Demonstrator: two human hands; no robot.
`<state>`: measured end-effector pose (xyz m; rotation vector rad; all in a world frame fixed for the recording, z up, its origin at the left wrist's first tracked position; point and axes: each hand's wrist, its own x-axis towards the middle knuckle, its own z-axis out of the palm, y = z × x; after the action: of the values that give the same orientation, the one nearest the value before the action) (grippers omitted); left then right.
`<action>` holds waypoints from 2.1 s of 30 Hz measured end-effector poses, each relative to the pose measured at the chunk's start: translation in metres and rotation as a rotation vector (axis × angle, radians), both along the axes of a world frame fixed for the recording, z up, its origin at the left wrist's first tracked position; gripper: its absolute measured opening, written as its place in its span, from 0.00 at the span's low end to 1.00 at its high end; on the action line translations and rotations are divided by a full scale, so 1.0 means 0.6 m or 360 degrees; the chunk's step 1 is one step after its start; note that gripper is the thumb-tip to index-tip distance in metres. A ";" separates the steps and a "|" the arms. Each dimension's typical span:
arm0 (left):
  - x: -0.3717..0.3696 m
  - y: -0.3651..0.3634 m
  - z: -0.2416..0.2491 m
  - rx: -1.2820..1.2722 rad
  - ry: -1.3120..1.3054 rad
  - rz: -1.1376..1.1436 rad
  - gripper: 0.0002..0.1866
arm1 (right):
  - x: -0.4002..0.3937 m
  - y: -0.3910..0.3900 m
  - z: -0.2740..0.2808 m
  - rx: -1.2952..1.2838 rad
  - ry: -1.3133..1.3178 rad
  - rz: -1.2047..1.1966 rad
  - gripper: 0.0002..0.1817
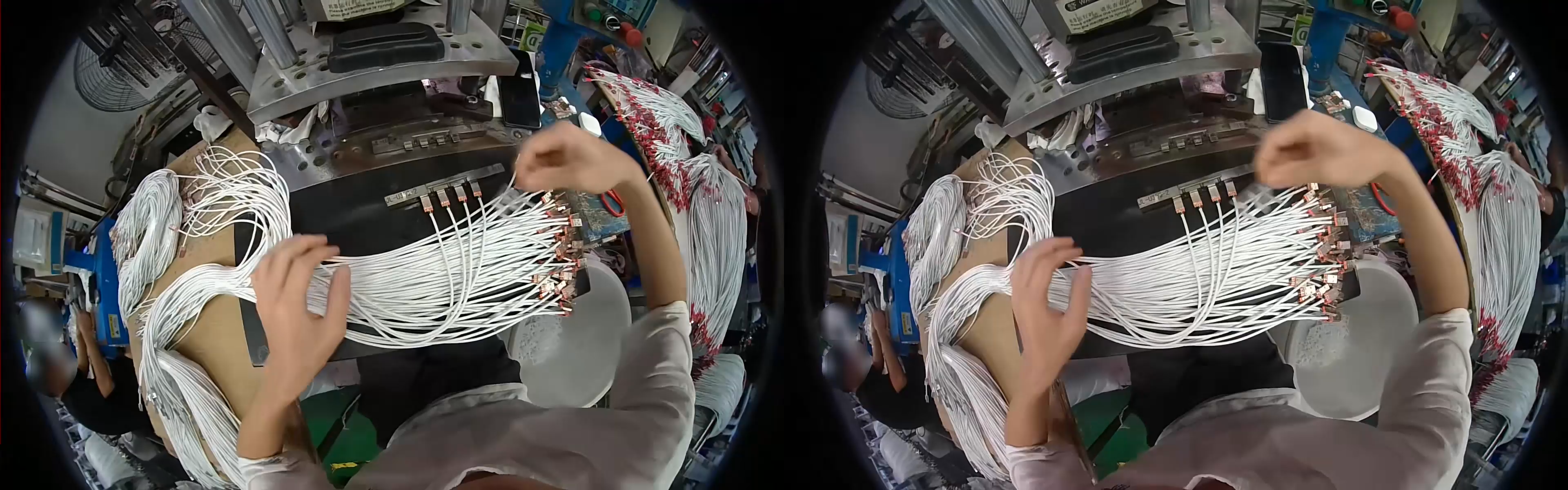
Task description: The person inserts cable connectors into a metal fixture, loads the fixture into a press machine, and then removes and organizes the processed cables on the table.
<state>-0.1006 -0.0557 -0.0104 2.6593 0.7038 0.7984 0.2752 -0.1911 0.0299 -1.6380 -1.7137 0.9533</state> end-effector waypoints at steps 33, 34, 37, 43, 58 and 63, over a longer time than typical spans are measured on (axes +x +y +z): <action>0.330 0.165 -0.076 0.0114 0.0024 -0.0177 0.15 | 0.160 0.326 -0.166 0.1238 -0.1505 -0.0453 0.17; 0.333 0.168 -0.074 0.0058 0.0058 -0.0151 0.15 | 0.159 0.326 -0.165 0.1232 -0.1537 -0.0455 0.18; 0.331 0.169 -0.078 -0.0042 0.0145 -0.0115 0.16 | 0.147 0.332 -0.165 0.1212 -0.1580 -0.0444 0.19; 0.325 0.159 -0.087 0.0514 0.0003 -0.0046 0.21 | 0.036 0.302 -0.127 0.1038 -0.1017 -0.0451 0.23; -0.180 -0.212 -0.270 -0.2810 -0.1120 0.0737 0.32 | -0.349 -0.328 -0.413 0.0128 0.2385 -0.1252 0.25; -0.151 -0.180 -0.319 -0.2504 -0.1329 0.0874 0.13 | -0.360 -0.268 -0.443 0.0545 0.2279 -0.1822 0.31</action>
<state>-0.1911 -0.1637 -0.2015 0.6560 1.1021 0.8001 0.0595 -0.3521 -0.2360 -0.8881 0.0967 0.7499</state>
